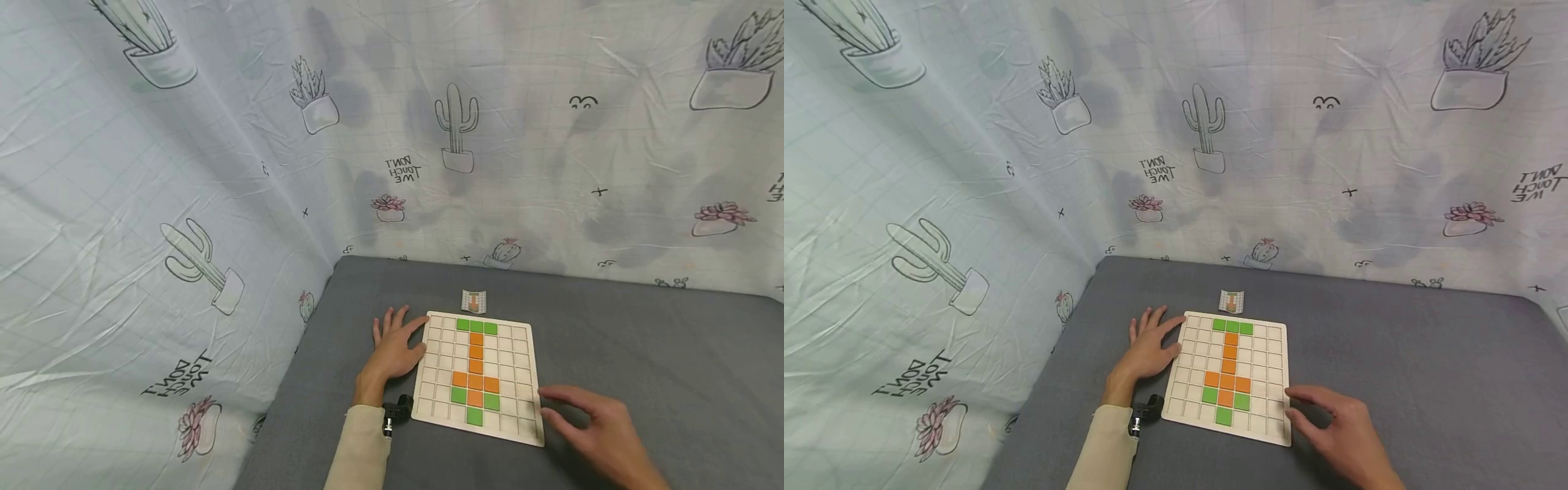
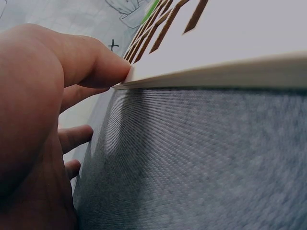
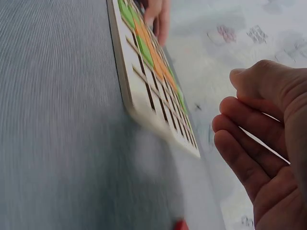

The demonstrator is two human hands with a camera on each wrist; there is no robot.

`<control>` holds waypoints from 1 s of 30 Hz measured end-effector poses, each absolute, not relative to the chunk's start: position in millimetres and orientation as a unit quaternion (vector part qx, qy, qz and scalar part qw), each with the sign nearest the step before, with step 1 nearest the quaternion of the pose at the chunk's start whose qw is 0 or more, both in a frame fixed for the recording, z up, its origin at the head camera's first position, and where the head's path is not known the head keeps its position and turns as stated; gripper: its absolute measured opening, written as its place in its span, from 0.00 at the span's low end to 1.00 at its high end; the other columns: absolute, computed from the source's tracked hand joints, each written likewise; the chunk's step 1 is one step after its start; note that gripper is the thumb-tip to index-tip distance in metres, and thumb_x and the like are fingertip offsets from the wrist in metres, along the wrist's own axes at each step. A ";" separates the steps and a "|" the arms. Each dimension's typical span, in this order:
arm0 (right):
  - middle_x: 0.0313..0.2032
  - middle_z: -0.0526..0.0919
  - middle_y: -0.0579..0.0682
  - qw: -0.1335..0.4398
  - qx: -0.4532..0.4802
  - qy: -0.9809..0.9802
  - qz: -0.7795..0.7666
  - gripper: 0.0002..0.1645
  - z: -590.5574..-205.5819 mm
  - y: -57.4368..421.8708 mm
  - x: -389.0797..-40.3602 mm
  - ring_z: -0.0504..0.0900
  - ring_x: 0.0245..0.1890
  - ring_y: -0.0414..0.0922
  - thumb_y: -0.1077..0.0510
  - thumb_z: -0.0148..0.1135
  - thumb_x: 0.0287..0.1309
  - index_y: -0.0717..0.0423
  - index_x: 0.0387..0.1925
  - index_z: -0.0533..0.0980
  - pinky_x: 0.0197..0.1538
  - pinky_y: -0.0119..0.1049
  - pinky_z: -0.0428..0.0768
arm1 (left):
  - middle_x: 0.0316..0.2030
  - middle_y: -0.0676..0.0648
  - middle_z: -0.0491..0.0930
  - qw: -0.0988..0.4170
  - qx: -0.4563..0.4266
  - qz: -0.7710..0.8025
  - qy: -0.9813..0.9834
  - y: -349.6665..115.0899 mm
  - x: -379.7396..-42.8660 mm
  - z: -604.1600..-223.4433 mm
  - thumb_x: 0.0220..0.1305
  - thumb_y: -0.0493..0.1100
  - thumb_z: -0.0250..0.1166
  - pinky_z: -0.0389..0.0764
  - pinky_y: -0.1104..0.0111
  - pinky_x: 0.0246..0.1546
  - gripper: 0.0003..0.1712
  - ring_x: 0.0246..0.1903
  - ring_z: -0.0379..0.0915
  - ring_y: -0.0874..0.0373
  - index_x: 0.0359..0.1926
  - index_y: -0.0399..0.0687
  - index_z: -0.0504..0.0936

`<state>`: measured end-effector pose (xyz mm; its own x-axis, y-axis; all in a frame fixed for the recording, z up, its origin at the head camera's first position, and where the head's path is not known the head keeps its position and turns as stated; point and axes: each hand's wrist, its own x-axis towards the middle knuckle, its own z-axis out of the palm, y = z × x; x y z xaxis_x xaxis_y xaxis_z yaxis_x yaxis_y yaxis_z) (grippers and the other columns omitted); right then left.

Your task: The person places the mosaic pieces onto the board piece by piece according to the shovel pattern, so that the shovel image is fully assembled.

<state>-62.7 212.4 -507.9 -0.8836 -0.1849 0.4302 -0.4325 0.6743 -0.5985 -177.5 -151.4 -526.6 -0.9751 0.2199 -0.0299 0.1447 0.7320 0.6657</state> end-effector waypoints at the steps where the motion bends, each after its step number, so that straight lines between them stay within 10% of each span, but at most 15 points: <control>1: 0.43 0.93 0.34 0.171 0.166 -0.901 0.363 0.23 -508.0 216.8 -61.3 0.89 0.44 0.25 0.63 0.88 0.50 0.42 0.47 0.92 0.49 0.10 0.77 | 0.87 0.38 0.54 0.053 0.097 0.352 0.929 -151.2 -177.5 -526.5 0.77 0.45 0.64 0.28 0.31 0.84 0.33 0.88 0.34 0.33 0.80 0.58 0.75; 11: 0.38 0.93 0.36 0.161 0.095 -0.914 0.361 0.23 -505.9 256.3 -44.1 0.78 0.30 0.18 0.62 0.86 0.53 0.40 0.50 0.91 0.30 0.15 0.71 | 0.86 0.38 0.54 0.049 0.096 0.350 0.931 -151.8 -178.9 -528.3 0.76 0.44 0.64 0.29 0.29 0.83 0.33 0.88 0.35 0.32 0.79 0.58 0.76; 19: 0.38 0.91 0.26 0.177 0.039 -0.923 0.339 0.20 -511.8 283.6 -33.7 0.75 0.42 0.06 0.60 0.88 0.49 0.43 0.46 0.93 0.41 0.07 0.74 | 0.86 0.37 0.54 0.052 0.099 0.355 0.928 -151.6 -177.2 -525.9 0.76 0.44 0.64 0.28 0.29 0.83 0.33 0.88 0.34 0.31 0.79 0.57 0.76; 30: 0.34 0.93 0.50 0.167 -0.043 -0.944 0.282 0.17 -517.8 310.8 -25.2 0.77 0.29 0.15 0.61 0.86 0.51 0.54 0.44 0.92 0.31 0.12 0.72 | 0.87 0.37 0.53 0.052 0.101 0.358 0.927 -151.6 -177.5 -524.7 0.76 0.44 0.63 0.29 0.29 0.83 0.33 0.88 0.35 0.32 0.80 0.57 0.76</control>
